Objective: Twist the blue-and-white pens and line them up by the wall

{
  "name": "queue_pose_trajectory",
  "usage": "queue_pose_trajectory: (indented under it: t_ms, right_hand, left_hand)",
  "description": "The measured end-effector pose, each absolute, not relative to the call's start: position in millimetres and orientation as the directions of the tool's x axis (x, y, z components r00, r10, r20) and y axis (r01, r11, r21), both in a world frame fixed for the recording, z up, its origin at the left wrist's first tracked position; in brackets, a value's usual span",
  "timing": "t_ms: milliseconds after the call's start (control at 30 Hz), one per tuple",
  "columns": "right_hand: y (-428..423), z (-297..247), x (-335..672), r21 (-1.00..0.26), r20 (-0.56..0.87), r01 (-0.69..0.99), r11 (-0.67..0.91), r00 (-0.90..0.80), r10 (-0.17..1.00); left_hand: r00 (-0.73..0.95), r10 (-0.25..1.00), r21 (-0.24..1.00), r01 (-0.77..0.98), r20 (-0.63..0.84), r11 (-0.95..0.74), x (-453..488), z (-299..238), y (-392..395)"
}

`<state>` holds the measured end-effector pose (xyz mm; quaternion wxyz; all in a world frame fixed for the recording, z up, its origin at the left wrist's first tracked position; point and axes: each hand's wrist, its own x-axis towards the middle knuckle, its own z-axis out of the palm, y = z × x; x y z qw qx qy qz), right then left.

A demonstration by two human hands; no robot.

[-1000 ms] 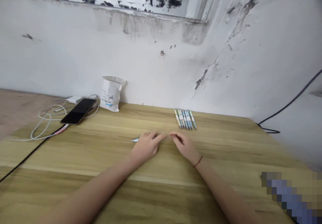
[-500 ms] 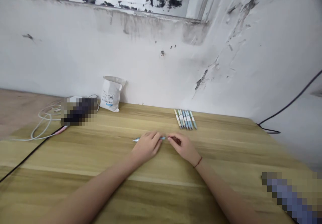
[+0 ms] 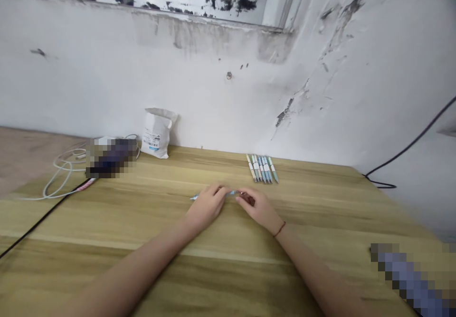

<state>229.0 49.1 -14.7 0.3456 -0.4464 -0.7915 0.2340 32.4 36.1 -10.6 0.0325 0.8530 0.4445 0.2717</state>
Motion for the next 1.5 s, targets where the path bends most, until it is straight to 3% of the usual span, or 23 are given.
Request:
queue_pose_trajectory:
  t_ms: [367, 1033, 1500]
  right_hand:
    - [53.8, -15.8, 231.5, -0.748, 0.328, 0.510, 0.426, -0.274, 0.904]
    - [54.2, -21.8, 231.9, -0.801, 0.314, 0.454, 0.391, -0.239, 0.919]
    - [55.0, -17.9, 230.1, -0.833, 0.326, 0.395, 0.387, -0.216, 0.920]
  left_hand:
    - [0.355, 0.817, 0.328, 0.786, 0.455, -0.524, 31.6, -9.8, 35.7]
    - [0.413, 0.805, 0.408, 0.707, 0.426, -0.578, 30.1, -11.2, 36.7]
    - [0.383, 0.810, 0.302, 0.787, 0.443, -0.538, 32.8, -6.1, 33.5]
